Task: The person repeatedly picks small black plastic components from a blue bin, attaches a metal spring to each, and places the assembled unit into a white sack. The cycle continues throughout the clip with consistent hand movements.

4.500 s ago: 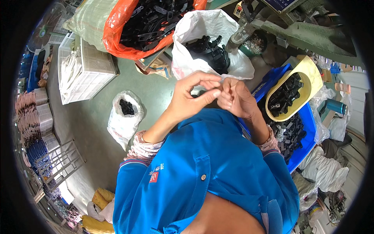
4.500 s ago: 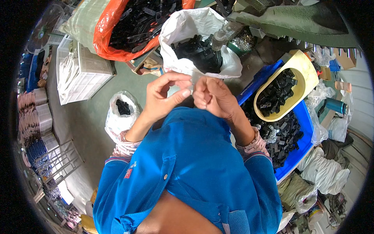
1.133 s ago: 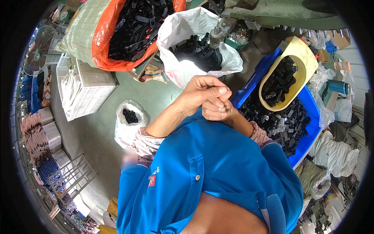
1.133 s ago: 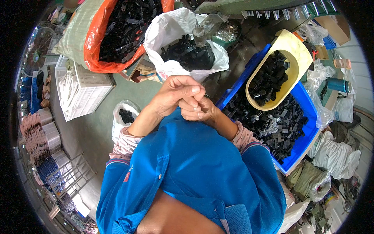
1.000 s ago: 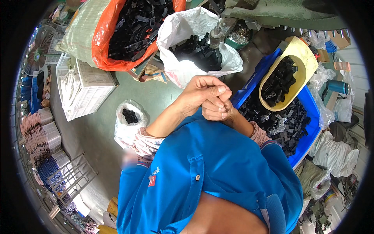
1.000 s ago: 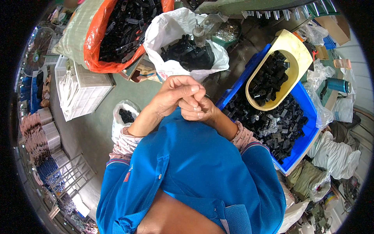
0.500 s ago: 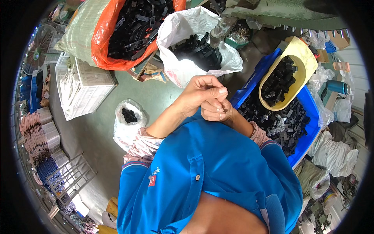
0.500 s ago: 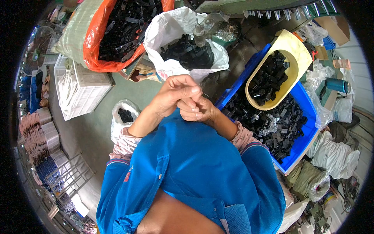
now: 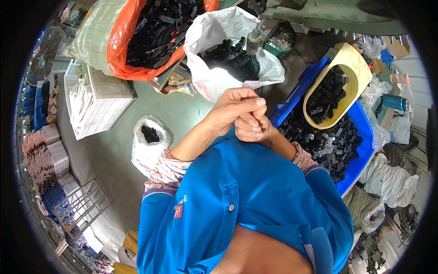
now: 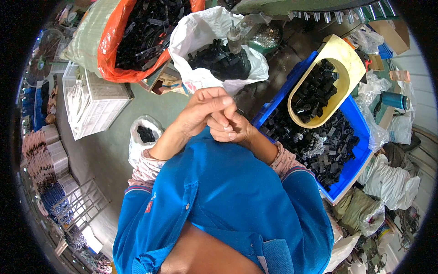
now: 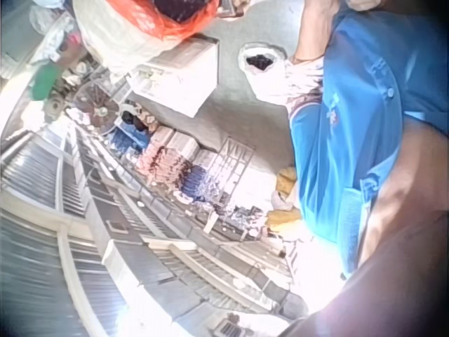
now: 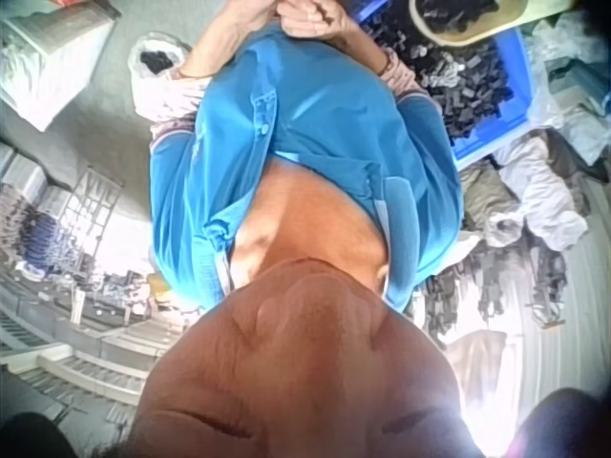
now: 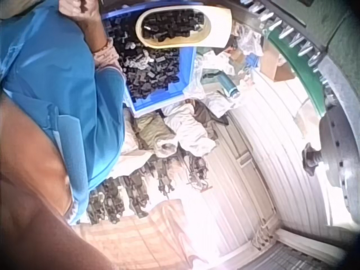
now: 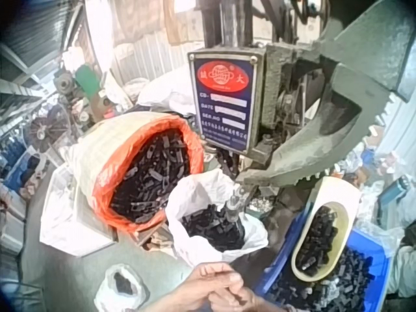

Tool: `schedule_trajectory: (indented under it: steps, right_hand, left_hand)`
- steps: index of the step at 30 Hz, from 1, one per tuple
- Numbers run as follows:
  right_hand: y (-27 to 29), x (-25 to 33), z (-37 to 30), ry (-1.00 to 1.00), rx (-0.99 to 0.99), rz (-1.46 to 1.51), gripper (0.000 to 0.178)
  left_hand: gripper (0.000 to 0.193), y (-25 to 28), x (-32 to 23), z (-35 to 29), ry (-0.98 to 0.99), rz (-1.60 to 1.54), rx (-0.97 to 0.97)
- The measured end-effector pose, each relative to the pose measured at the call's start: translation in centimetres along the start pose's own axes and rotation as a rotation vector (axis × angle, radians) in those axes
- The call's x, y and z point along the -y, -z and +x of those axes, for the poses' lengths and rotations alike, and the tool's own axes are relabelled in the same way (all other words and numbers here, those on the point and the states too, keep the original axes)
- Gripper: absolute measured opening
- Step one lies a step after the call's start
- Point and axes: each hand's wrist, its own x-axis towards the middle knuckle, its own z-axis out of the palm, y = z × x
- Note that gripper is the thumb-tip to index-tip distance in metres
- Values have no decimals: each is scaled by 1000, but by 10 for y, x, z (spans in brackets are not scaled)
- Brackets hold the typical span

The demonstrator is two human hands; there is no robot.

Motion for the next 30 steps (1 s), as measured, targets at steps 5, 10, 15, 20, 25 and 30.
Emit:
schedule_trajectory:
  steps: [5,10,15,20,25,30]
  right_hand:
    - [-1,0,-1,-19,-27,4,45]
    - [-1,-1,0,-6,-20,-8,45]
    - [-6,-1,0,-14,-49,-10,46]
    - [-4,-1,-1,-25,-60,3,47]
    - [-5,-1,-1,-28,-85,-9,48]
    - [-5,-2,-2,-28,-89,-6,49]
  left_hand:
    - [17,-1,0,-2,5,36,-11]
    - [18,4,3,0,-2,-42,-8]
    - [15,0,-2,-6,2,-6,47]
    - [13,4,1,-5,-20,7,53]
    - [14,5,2,-6,-6,-59,54]
    - [15,9,6,-5,-8,-85,69]
